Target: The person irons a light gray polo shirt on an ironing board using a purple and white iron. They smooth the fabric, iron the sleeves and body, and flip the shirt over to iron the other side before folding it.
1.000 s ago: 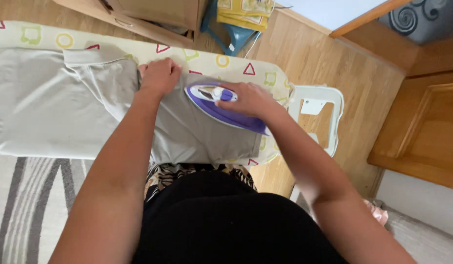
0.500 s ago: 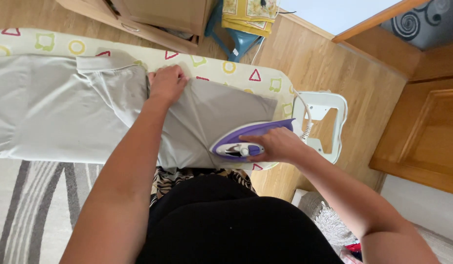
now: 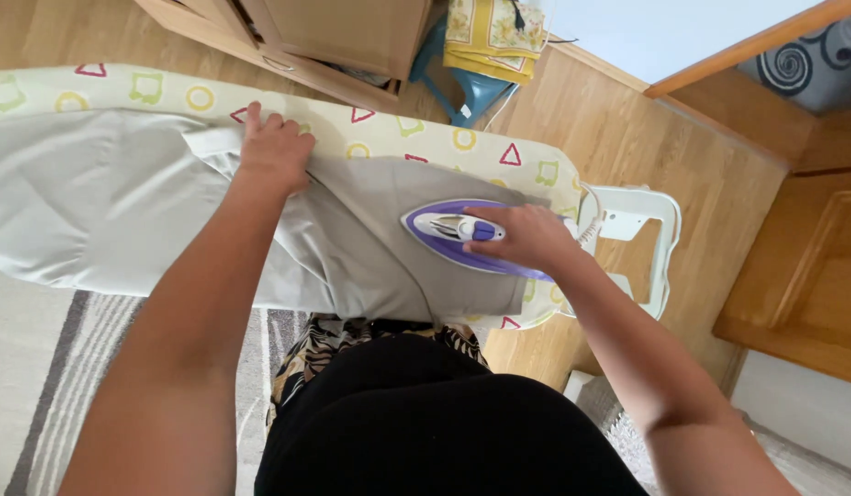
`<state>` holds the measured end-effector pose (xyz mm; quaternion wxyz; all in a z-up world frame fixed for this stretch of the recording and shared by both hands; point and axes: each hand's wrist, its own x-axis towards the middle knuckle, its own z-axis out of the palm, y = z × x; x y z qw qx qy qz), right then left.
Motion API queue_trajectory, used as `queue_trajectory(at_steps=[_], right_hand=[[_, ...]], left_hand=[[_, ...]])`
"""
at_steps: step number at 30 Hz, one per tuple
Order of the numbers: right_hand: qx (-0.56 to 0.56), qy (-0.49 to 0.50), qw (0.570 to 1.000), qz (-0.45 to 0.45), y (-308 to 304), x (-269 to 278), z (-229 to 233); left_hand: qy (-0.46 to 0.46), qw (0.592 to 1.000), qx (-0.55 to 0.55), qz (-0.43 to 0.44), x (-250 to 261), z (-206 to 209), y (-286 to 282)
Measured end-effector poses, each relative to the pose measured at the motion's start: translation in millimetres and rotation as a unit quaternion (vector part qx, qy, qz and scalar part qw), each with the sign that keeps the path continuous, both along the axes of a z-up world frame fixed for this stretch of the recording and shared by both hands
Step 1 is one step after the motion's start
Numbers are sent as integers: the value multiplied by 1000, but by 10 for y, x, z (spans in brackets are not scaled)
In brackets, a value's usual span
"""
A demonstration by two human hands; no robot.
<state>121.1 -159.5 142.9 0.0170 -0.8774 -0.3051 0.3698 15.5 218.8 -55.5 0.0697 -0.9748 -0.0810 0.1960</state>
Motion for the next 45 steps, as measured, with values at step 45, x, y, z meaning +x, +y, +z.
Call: queue_trajectory(at_steps=[45], right_hand=[[146,-212,939,-226,-1866,583,131]], left_hand=[[-239,798,-315,455,-912,555,-1854]])
